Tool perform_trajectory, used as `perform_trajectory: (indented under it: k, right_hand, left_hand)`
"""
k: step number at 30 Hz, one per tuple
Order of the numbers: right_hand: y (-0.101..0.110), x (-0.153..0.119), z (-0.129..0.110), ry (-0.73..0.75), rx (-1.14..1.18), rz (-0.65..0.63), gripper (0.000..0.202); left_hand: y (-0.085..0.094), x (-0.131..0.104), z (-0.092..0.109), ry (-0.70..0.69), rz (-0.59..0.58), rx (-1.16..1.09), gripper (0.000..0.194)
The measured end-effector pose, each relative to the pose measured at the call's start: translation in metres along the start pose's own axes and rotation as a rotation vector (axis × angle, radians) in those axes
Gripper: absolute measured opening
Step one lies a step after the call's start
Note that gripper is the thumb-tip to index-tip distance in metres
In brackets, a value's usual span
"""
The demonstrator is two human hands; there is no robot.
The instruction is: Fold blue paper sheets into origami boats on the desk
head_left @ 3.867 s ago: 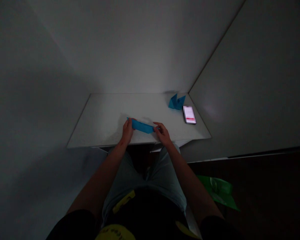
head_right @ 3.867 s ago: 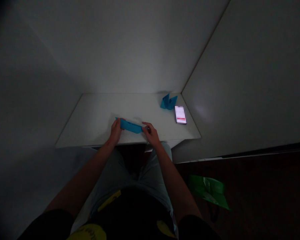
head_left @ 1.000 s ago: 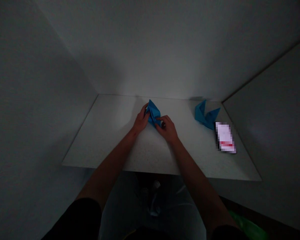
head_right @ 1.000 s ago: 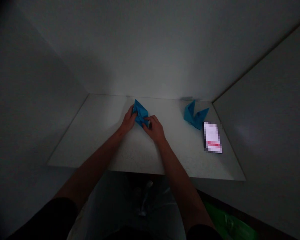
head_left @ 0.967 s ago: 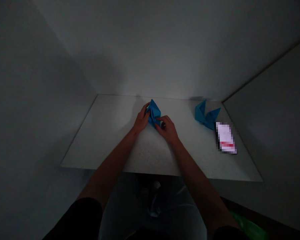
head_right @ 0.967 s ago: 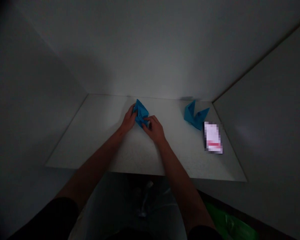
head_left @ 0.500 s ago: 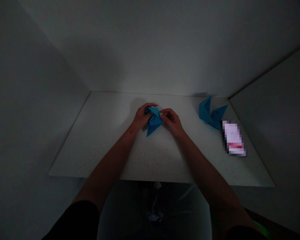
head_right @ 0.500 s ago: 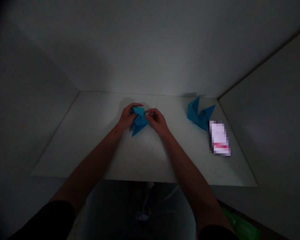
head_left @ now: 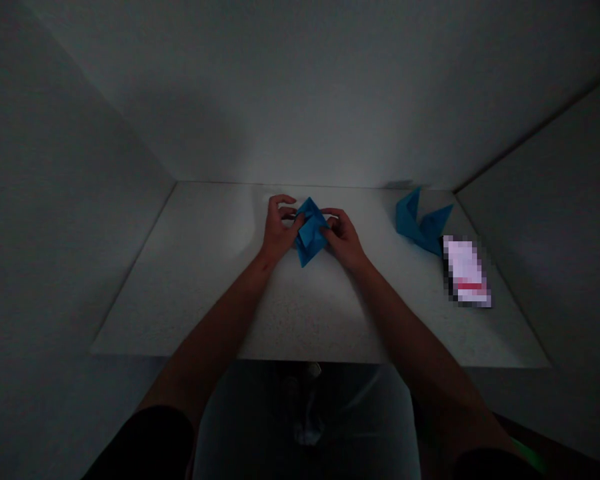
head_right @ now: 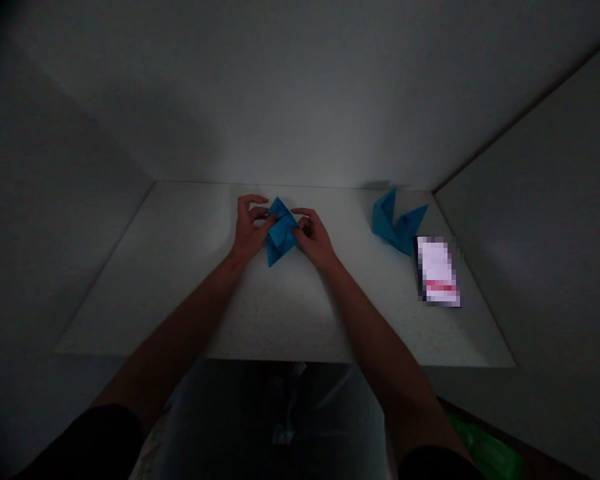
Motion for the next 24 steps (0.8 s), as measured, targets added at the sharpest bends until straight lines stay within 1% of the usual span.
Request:
perform_trajectory:
  k: [1,3,5,7,9,12,14,17,19,21,24]
  right_hand:
    - [0.0,0.0,-0.002,0.009,-0.015,0.002,0.046]
    - [0.002,0.0,-0.004,0.022,-0.046,0.017,0.043]
    - [0.003,0.0,-0.007,0.033,-0.065,0.022,0.042]
    - [0.0,-0.002,-0.01,0.056,-0.087,0.001,0.042]
    - [-0.004,-0.005,-0.012,0.078,-0.126,-0.04,0.044]
    - [-0.006,-0.007,-0.013,0.094,-0.176,-0.055,0.046]
    - [0.001,-0.006,-0.014,0.103,-0.18,0.002,0.044]
    - [0.021,-0.004,-0.015,0.129,-0.209,0.162,0.042]
    - [0.031,-0.003,-0.018,0.143,-0.25,0.239,0.042]
    - [0.034,-0.002,-0.019,0.138,-0.29,0.249,0.04]
    - [0.029,-0.001,-0.018,0.117,-0.307,0.191,0.037]
  left_hand:
    - [0.002,0.0,0.005,-0.031,0.011,0.03,0.028]
    - [0.001,0.0,0.013,-0.078,-0.019,0.091,0.013]
    - [-0.003,0.0,0.017,-0.094,-0.072,0.127,0.009]
    - [-0.005,0.0,0.016,-0.083,-0.099,0.132,0.015]
    - [-0.005,0.0,0.014,-0.067,-0.1,0.109,0.022]
    - [-0.007,0.001,0.012,-0.049,-0.1,0.061,0.021]
    - [-0.008,0.002,0.011,-0.034,-0.103,0.044,0.024]
    - [-0.008,0.003,0.01,-0.024,-0.096,0.016,0.034]
    - [-0.007,0.005,0.007,-0.024,-0.075,-0.027,0.038]
    - [-0.002,0.008,-0.002,0.007,-0.028,-0.083,0.038]
    - [0.006,0.013,-0.025,0.127,0.052,-0.158,0.04]
Point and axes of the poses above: each hand's wrist, its own x-axis towards the middle knuckle, its own y-axis out of the back of the hand, z = x × y, the point moved 10 cm from there along x, towards the middle knuckle
